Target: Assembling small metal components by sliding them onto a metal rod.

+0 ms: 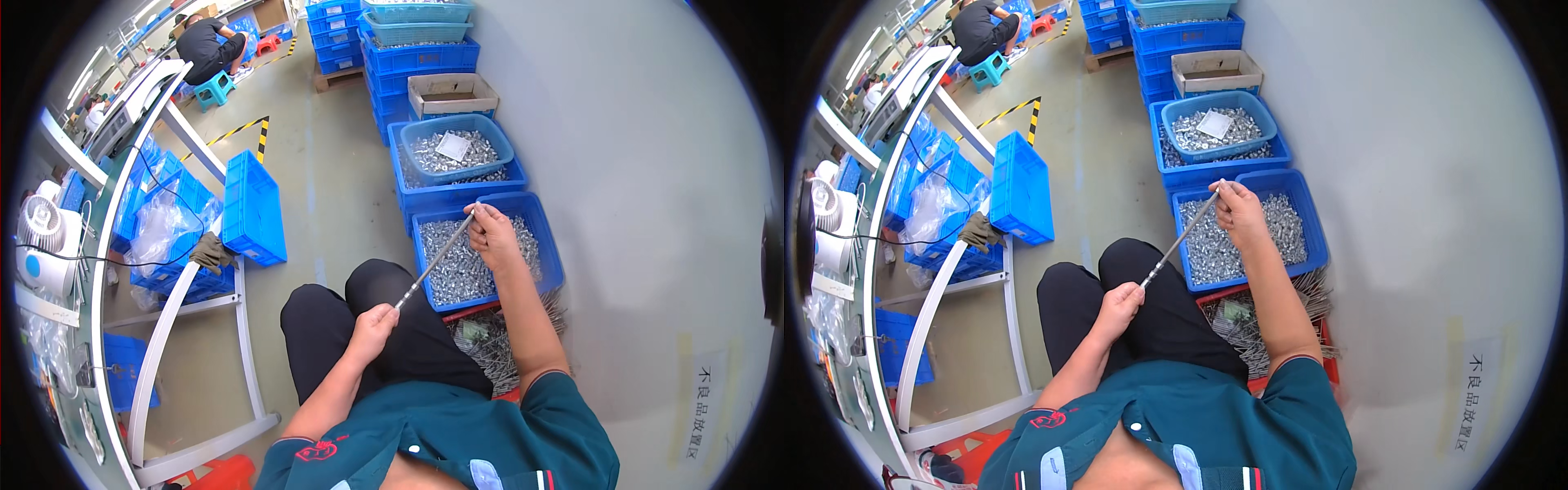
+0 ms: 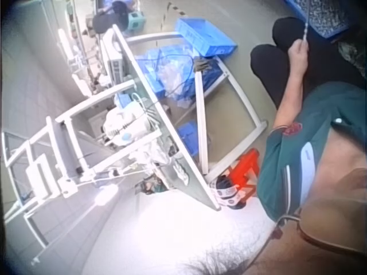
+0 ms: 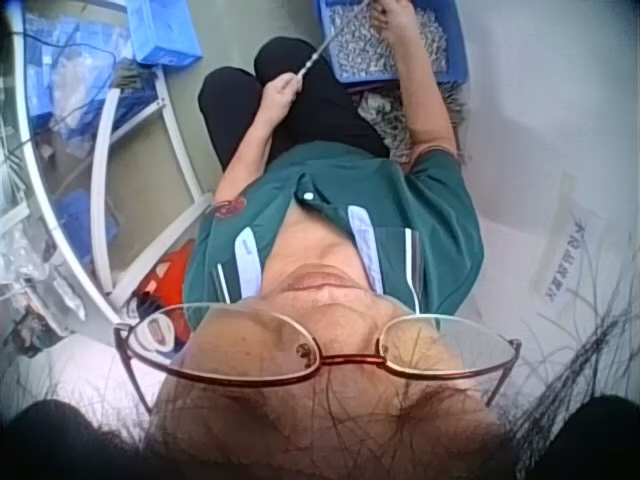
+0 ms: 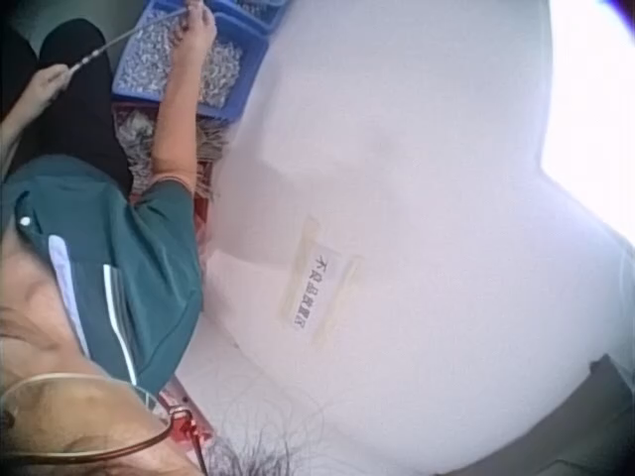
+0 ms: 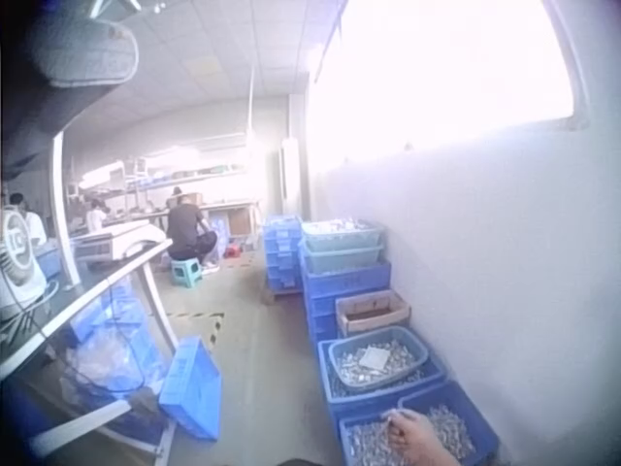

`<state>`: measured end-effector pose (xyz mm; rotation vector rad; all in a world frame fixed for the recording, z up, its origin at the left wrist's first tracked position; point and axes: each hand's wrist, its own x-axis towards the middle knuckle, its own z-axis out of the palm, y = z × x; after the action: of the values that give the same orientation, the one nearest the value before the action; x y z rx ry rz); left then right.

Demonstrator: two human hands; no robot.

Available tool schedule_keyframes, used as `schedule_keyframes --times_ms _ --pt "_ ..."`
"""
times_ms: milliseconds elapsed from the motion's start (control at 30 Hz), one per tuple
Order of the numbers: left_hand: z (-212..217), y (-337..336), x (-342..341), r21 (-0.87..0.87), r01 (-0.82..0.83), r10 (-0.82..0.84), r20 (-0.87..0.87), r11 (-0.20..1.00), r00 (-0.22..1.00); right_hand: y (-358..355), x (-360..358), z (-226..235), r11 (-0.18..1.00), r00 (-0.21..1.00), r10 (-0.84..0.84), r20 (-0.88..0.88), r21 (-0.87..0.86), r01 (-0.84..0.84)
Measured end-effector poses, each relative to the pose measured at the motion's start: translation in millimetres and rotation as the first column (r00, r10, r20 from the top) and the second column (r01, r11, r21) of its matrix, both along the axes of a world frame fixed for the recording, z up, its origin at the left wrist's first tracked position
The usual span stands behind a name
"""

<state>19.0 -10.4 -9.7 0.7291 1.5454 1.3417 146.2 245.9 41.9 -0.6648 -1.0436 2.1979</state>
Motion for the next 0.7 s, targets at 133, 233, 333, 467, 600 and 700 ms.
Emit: schedule_keyframes --times_ms 133,233,333,467,600,700 --pt "-10.9 -0.1 2.4 0.097 -0.021 0.029 -0.084 0.995 0.996 -7.5 -13.1 -6.3 0.992 0.994 -0.108 -0.013 -0.071 0.107" --pt "-10.6 -0.9 2.1 0.112 -0.021 0.03 -0.085 0.993 0.996 -6.2 -14.0 -1.1 0.993 0.992 -0.119 0.035 -0.003 0.119" --pt "-9.7 -0.7 0.8 0.101 -0.015 0.018 -0.03 0.995 0.999 -6.0 -12.6 2.5 0.992 0.992 -0.106 0.062 0.072 0.101" --pt "-5.7 -1.4 -1.1 0.073 -0.003 -0.001 0.056 0.997 0.998 -9.5 -9.6 1.9 0.997 0.996 -0.072 -0.061 -0.036 0.069" --pt "-5.1 -3.0 -4.3 0.038 0.021 -0.026 0.134 0.999 0.991 -4.4 -4.9 0.6 1.0 0.994 0.013 -0.11 -0.004 -0.014" --pt "-3.1 -1.6 1.0 0.027 -0.014 0.013 0.025 1.0 1.0 -1.5 -7.7 -1.7 0.991 0.997 -0.064 0.047 0.117 0.058"
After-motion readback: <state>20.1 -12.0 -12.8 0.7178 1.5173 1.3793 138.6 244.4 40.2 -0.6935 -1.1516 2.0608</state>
